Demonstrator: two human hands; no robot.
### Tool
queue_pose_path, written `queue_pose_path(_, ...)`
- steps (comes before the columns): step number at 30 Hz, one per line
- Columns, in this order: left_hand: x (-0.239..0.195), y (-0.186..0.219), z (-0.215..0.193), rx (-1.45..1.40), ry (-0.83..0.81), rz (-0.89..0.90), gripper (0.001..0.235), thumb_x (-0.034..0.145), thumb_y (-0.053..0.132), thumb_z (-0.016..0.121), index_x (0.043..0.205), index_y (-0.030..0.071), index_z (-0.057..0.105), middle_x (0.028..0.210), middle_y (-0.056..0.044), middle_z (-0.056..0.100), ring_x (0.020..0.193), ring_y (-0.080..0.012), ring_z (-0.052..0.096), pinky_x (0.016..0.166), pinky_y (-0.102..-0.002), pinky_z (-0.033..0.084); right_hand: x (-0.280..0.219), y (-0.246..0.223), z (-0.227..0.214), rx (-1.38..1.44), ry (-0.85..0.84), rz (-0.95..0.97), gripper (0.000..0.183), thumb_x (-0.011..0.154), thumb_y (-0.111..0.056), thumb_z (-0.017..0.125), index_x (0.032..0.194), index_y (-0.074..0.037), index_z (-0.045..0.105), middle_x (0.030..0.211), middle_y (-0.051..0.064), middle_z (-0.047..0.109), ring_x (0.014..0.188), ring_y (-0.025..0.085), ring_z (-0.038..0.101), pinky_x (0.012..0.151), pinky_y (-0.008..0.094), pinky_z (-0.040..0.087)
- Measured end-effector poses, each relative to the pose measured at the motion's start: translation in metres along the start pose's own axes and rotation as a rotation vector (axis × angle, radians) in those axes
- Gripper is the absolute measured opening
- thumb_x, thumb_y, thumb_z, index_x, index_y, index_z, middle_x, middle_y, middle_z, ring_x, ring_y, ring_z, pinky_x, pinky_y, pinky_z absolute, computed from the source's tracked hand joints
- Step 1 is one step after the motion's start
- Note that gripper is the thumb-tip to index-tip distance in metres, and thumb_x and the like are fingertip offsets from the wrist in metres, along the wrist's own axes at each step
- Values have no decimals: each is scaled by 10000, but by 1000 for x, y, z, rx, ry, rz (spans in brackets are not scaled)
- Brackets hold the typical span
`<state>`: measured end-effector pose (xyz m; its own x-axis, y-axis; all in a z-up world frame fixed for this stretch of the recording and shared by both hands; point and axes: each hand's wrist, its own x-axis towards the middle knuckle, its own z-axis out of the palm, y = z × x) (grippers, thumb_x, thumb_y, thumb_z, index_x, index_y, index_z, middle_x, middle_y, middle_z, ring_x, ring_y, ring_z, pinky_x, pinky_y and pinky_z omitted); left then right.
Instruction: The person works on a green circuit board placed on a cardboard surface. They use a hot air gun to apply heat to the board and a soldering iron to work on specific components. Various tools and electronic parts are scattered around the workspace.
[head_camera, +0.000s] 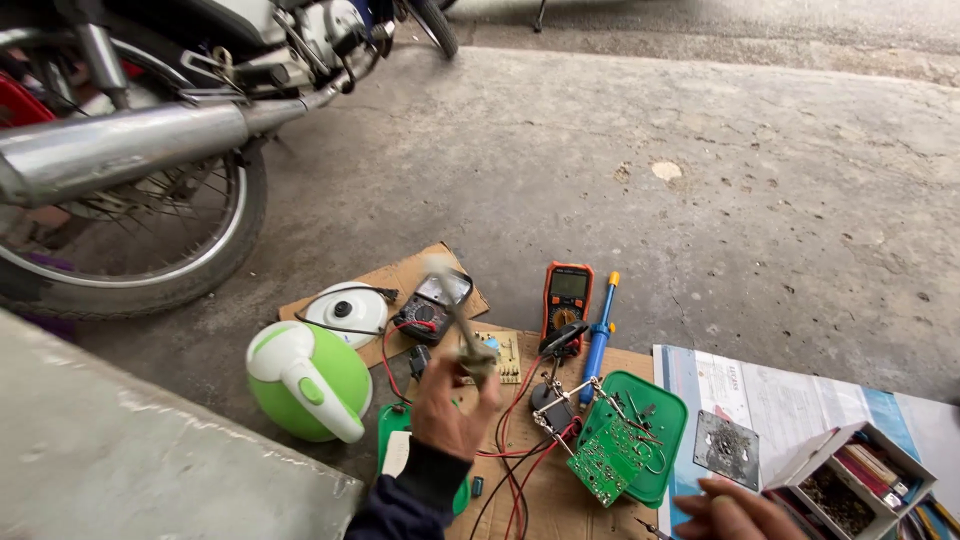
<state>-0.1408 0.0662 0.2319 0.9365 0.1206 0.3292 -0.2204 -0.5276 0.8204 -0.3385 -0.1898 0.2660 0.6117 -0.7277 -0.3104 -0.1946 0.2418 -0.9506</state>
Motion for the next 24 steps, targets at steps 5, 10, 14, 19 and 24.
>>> queue_pose_path(5,-32,86,-68,-88,-187,828,350,817,143,746,1159,204,701,1038,-11,792,798,-204,763,660,-363,605,105,-47,-32,-12,137,345,232,1036,-293,718,1185,-129,785,1093,41,795,977,203,739,900,336,574)
queue_pose_path(10,-44,104,-68,41,-350,1010,191,1039,383,705,1061,198,668,815,-34,611,692,-275,639,598,-461,462,-63,-159,-17,19,-150,16,882,1080,-544,199,1509,119,591,1599,256,681,1484,437,637,1271,555,416)
queue_pose_path(14,-47,101,-51,162,-324,1061,590,1118,657,475,761,192,540,634,-40,515,552,-256,515,509,-438,375,-103,-198,-4,-35,-207,505,881,1206,-465,243,1473,199,758,1542,401,818,1471,476,690,1160,615,408)
queue_pose_path(19,-61,78,-28,283,-371,1074,598,1092,619,571,673,203,479,531,-25,475,447,-252,476,440,-439,323,-69,-144,-26,-136,-364,391,606,1132,-120,468,1407,249,862,1437,443,934,1368,534,827,1214,575,516)
queue_pose_path(24,-83,50,-12,436,-714,944,197,943,364,695,865,199,620,638,-17,665,487,-329,625,360,-532,412,-54,-114,-16,-91,-456,474,658,1075,-190,510,1376,274,866,1409,447,935,1357,530,828,1184,590,526)
